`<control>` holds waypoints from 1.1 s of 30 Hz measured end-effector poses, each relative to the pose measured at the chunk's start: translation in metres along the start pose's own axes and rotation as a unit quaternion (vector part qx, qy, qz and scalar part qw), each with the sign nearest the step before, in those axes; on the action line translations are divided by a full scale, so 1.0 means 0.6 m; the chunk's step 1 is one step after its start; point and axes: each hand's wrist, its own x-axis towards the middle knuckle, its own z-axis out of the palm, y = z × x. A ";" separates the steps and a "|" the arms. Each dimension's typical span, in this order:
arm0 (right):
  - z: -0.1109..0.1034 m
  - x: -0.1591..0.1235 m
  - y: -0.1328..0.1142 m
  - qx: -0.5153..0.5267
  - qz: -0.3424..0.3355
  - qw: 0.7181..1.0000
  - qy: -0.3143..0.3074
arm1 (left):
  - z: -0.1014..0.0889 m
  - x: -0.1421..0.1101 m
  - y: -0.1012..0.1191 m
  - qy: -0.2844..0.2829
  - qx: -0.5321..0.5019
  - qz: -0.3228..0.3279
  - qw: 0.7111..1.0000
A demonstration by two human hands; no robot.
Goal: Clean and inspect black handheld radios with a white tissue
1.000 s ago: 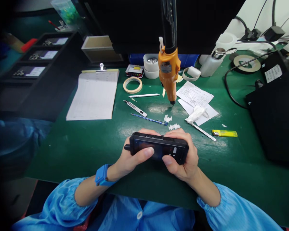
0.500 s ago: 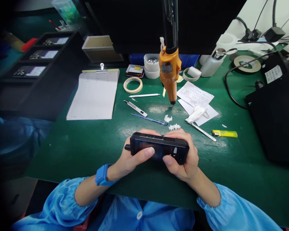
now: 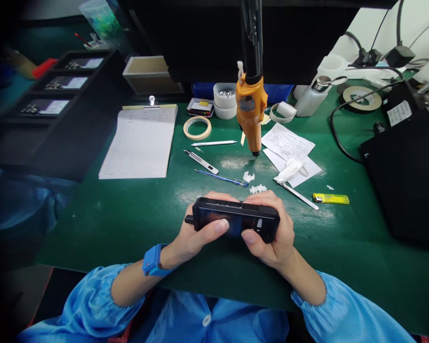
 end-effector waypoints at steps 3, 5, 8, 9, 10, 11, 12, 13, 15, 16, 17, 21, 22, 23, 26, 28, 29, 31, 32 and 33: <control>-0.001 0.001 -0.005 -0.002 0.002 1.000 0.006 | 0.002 -0.001 0.001 -0.005 -0.006 -0.003 1.000; 0.000 0.002 -0.007 -0.004 0.003 1.000 0.010 | 0.002 -0.001 0.001 -0.004 -0.009 -0.006 1.000; 0.001 0.003 -0.008 -0.005 0.002 1.000 0.013 | 0.000 -0.002 0.001 -0.001 -0.011 -0.013 1.000; 0.001 0.003 -0.008 -0.006 0.000 1.000 0.011 | 0.000 -0.003 0.000 -0.002 -0.012 -0.015 1.000; 0.002 0.004 -0.008 -0.007 -0.001 1.000 0.010 | 0.000 -0.003 -0.001 -0.001 -0.016 -0.016 1.000; 0.002 0.004 -0.008 -0.009 -0.003 1.000 0.009 | 0.001 -0.003 -0.002 0.000 -0.021 -0.016 1.000; 0.002 0.004 -0.008 -0.012 -0.004 1.000 0.008 | 0.002 -0.003 -0.002 0.002 -0.026 -0.015 1.000; 0.002 0.004 -0.007 -0.014 -0.005 1.000 0.008 | 0.003 -0.003 -0.003 0.003 -0.032 -0.013 0.999; 0.002 0.003 -0.007 -0.013 0.001 1.000 0.011 | 0.005 -0.002 -0.004 0.005 -0.041 -0.010 0.999; 0.002 0.002 -0.007 -0.009 0.004 1.000 0.014 | 0.005 -0.002 -0.004 0.005 -0.044 -0.008 0.999; 0.002 0.002 -0.006 -0.003 0.007 1.000 0.015 | 0.006 -0.002 -0.003 0.004 -0.045 -0.007 0.999; 0.002 0.001 -0.007 0.013 0.012 1.000 0.022 | 0.005 -0.001 -0.001 0.003 -0.034 -0.018 0.999; 0.002 0.001 -0.008 0.014 0.013 1.000 0.021 | 0.005 -0.001 -0.001 0.003 -0.029 -0.024 0.999; 0.002 0.001 -0.009 0.016 0.014 1.000 0.021 | 0.004 -0.001 0.000 0.001 -0.024 -0.029 0.999; 0.002 0.001 -0.011 0.010 0.018 1.000 0.021 | 0.003 -0.001 0.002 -0.005 -0.013 -0.039 0.999; 0.002 0.001 -0.012 0.000 0.017 1.000 0.023 | 0.003 0.000 0.002 -0.002 -0.012 -0.041 0.999; 0.002 0.001 -0.013 -0.005 0.017 1.000 0.024 | 0.003 0.000 0.003 0.000 -0.013 -0.042 0.999; 0.002 0.000 -0.014 -0.010 0.021 0.999 0.024 | 0.003 -0.001 0.004 -0.001 -0.012 -0.041 0.999; 0.001 -0.001 -0.015 -0.009 0.025 0.999 0.024 | 0.002 -0.001 0.005 -0.005 -0.010 -0.041 0.999; 0.001 -0.002 -0.016 -0.007 0.028 0.999 0.026 | 0.002 -0.001 0.005 -0.008 -0.008 -0.040 0.999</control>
